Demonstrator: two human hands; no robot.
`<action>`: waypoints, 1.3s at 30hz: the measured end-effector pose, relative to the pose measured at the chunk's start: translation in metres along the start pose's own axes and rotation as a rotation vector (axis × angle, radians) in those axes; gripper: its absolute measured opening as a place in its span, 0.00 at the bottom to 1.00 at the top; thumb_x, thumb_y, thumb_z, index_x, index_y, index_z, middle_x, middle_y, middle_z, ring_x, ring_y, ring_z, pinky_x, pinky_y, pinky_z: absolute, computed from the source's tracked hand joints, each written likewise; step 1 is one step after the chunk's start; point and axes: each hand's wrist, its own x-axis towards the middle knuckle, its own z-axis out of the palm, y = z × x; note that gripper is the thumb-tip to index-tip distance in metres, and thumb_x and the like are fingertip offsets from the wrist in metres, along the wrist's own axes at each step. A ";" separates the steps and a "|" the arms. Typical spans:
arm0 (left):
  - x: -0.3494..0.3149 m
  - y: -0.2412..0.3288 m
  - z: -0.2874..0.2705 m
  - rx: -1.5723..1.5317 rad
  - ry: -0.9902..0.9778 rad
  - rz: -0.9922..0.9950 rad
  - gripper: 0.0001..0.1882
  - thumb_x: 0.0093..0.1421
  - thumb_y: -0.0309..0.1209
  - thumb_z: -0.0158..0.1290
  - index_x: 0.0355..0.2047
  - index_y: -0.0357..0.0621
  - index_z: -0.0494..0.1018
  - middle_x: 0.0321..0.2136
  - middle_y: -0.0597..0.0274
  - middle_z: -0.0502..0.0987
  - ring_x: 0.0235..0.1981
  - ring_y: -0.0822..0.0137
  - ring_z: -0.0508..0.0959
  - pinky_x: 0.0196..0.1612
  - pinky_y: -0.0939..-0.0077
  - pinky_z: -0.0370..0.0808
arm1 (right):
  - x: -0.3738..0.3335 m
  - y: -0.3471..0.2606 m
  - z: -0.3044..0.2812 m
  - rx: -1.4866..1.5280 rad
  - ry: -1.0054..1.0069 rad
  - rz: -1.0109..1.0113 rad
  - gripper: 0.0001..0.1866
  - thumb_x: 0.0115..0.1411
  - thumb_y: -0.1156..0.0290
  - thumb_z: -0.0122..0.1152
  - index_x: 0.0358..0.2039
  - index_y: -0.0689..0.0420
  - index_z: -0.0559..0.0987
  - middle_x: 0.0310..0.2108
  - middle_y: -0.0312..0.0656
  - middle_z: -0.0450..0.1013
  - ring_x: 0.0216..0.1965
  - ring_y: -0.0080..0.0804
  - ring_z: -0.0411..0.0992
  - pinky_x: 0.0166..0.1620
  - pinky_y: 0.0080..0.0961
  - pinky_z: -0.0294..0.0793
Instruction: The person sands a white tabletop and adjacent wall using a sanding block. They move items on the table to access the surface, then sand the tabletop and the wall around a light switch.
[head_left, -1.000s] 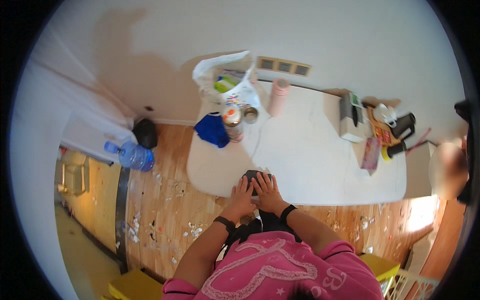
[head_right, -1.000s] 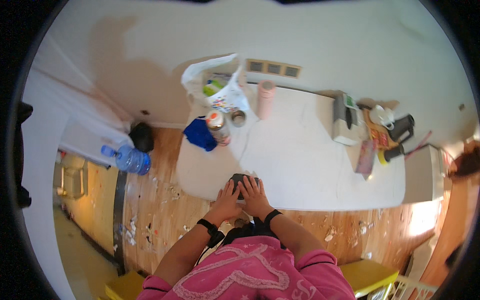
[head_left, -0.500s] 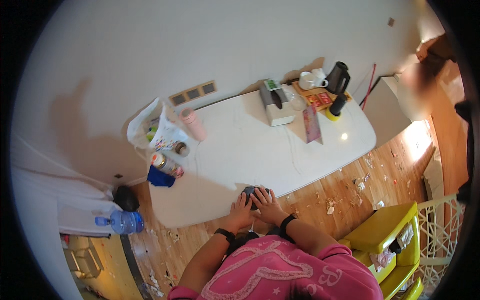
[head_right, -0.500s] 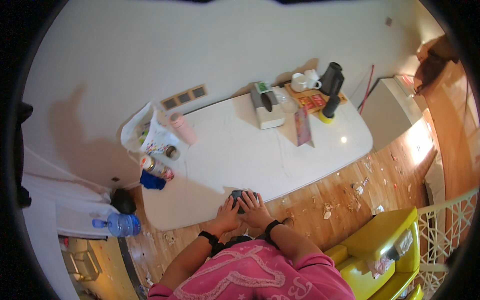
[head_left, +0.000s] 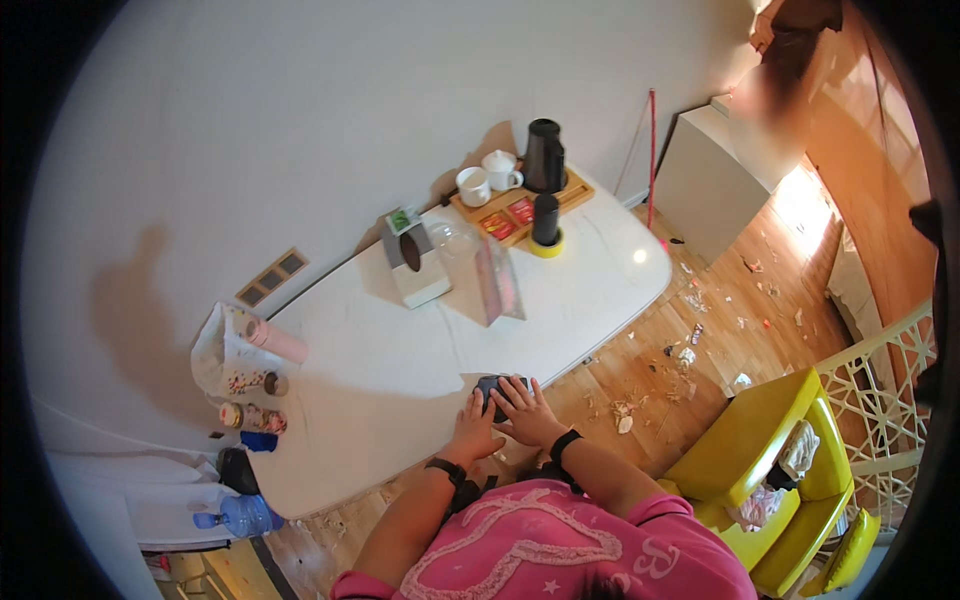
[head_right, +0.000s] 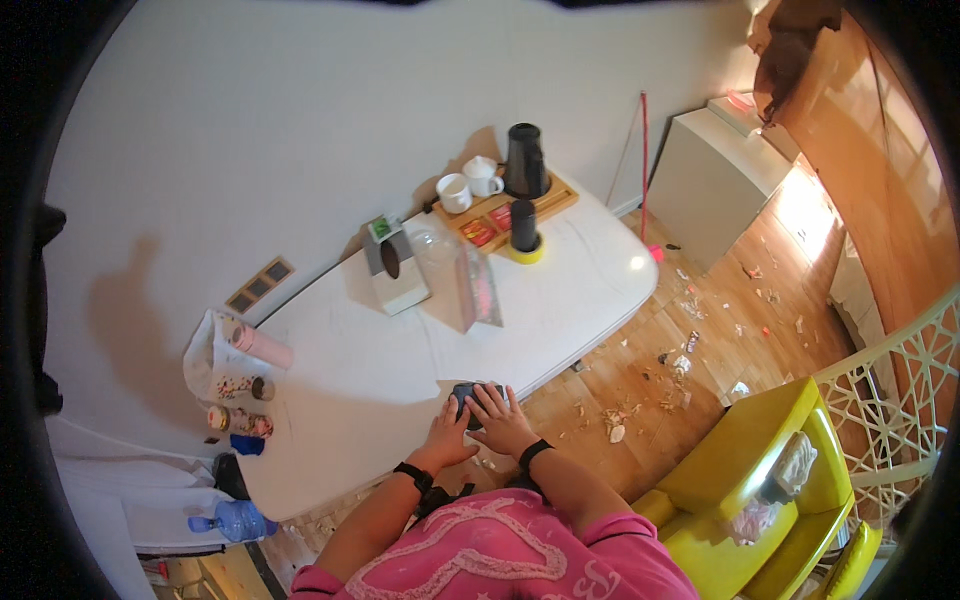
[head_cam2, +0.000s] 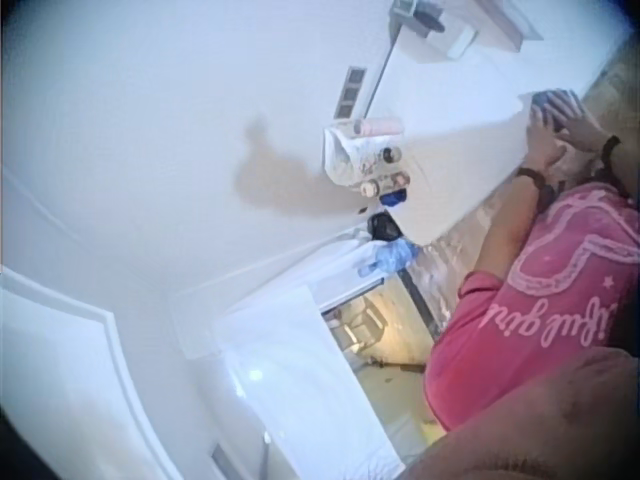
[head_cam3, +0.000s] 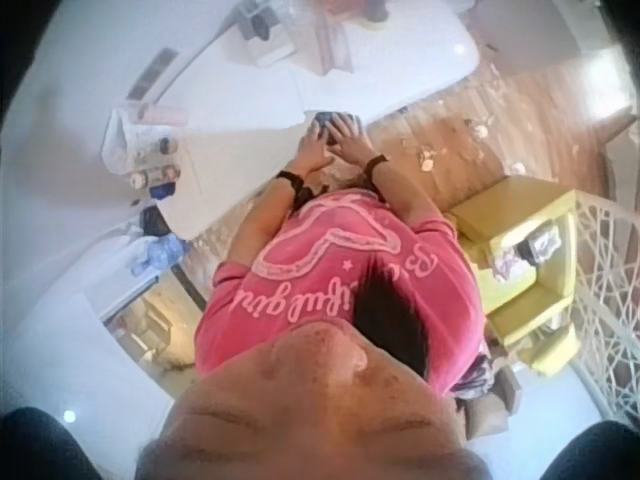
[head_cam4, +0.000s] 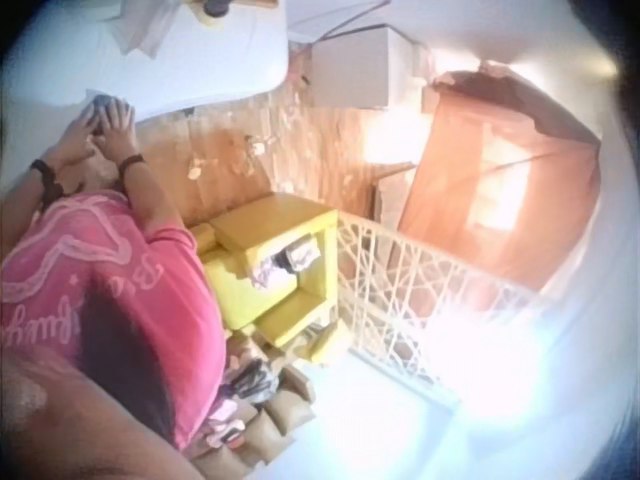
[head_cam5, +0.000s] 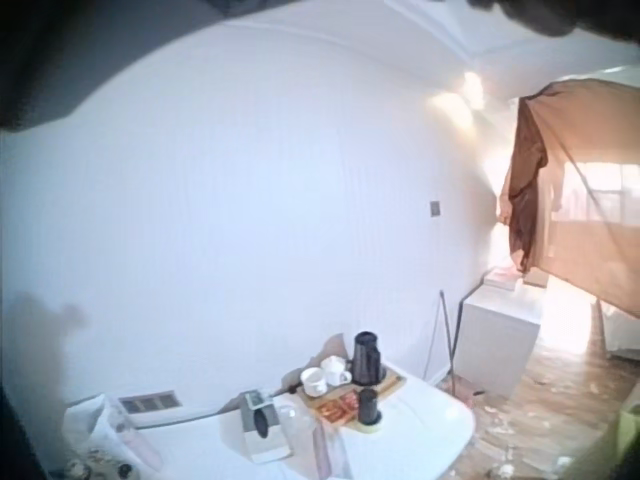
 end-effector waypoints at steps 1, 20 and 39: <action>0.012 0.012 -0.003 0.001 -0.005 0.004 0.57 0.52 0.54 0.63 0.73 0.43 0.47 0.73 0.35 0.36 0.74 0.38 0.41 0.69 0.40 0.52 | -0.001 0.016 -0.002 0.002 0.024 0.010 0.42 0.63 0.40 0.54 0.72 0.45 0.58 0.75 0.43 0.47 0.75 0.44 0.44 0.72 0.60 0.36; 0.211 0.164 -0.037 0.066 0.158 0.290 0.57 0.48 0.47 0.68 0.71 0.36 0.52 0.72 0.36 0.44 0.73 0.39 0.47 0.69 0.40 0.53 | -0.012 0.225 -0.054 0.047 0.134 0.364 0.43 0.61 0.44 0.59 0.73 0.43 0.56 0.76 0.40 0.45 0.76 0.44 0.41 0.72 0.61 0.38; 0.400 0.296 -0.100 -0.055 0.186 0.386 0.58 0.45 0.50 0.66 0.70 0.35 0.53 0.73 0.38 0.45 0.74 0.41 0.45 0.71 0.37 0.45 | 0.024 0.447 -0.120 0.053 -0.042 0.488 0.50 0.57 0.44 0.63 0.74 0.48 0.53 0.76 0.47 0.40 0.76 0.51 0.36 0.72 0.59 0.34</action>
